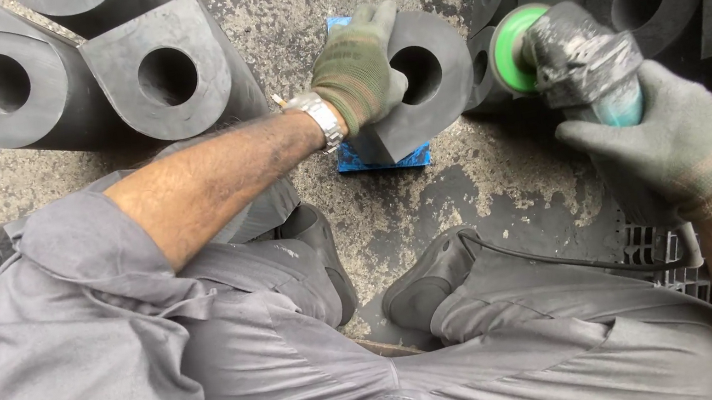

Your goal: Grinding and finishing the edges of large black industrial components using an angle grinder.

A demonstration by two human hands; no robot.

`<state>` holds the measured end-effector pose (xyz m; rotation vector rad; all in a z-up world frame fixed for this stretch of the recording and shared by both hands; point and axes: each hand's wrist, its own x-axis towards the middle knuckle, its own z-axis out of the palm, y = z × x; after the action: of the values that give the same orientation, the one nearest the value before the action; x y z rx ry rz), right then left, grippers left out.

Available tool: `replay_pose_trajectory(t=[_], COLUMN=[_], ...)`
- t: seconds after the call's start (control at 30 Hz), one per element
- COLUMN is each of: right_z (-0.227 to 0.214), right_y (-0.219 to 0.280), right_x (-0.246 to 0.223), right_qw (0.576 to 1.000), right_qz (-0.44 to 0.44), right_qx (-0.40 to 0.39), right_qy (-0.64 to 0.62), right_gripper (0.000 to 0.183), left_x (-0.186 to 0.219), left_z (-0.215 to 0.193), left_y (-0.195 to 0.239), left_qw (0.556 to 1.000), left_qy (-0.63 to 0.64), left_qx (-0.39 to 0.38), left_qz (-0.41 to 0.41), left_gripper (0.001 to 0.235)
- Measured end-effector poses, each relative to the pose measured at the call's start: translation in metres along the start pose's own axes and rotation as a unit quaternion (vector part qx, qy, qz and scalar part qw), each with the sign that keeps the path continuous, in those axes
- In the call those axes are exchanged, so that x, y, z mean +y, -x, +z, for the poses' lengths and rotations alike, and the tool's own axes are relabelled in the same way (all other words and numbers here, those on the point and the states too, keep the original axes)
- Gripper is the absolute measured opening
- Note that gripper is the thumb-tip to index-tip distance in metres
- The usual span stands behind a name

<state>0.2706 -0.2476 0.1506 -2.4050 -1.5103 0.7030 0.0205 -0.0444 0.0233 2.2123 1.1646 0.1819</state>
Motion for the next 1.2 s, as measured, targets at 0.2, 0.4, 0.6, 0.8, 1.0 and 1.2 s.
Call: replay_pose_trajectory(t=[0.2, 0.4, 0.6, 0.8, 1.0, 1.2], right_z=[0.0, 0.005, 0.011, 0.015, 0.016, 0.019], right_y=[0.004, 0.002, 0.0, 0.003, 0.001, 0.009], right_x=[-0.016, -0.025, -0.029, -0.05, -0.02, -0.05], right_qw=[0.997, 0.991, 0.988, 0.985, 0.989, 0.985], right_qz=[-0.041, -0.006, 0.014, -0.018, 0.011, -0.052], right_qx=[-0.017, -0.058, -0.083, -0.114, -0.068, -0.105], right_qy=[0.071, 0.119, 0.133, 0.129, 0.132, 0.123], right_gripper=[0.066, 0.071, 0.072, 0.073, 0.07, 0.071], left_x=[-0.021, -0.021, -0.03, -0.027, -0.026, -0.029], left_z=[-0.006, -0.008, 0.002, -0.005, -0.005, -0.002], left_y=[-0.031, -0.03, -0.032, -0.028, -0.028, -0.03], left_qw=[0.979, 0.949, 0.931, 0.942, 0.94, 0.94], left_qy=[0.031, -0.024, -0.023, -0.017, -0.012, -0.021], left_qx=[-0.023, -0.008, 0.051, 0.054, 0.064, 0.064], left_qz=[0.2, 0.315, 0.361, 0.33, 0.335, 0.336], left_gripper=[0.073, 0.063, 0.045, 0.043, 0.042, 0.042])
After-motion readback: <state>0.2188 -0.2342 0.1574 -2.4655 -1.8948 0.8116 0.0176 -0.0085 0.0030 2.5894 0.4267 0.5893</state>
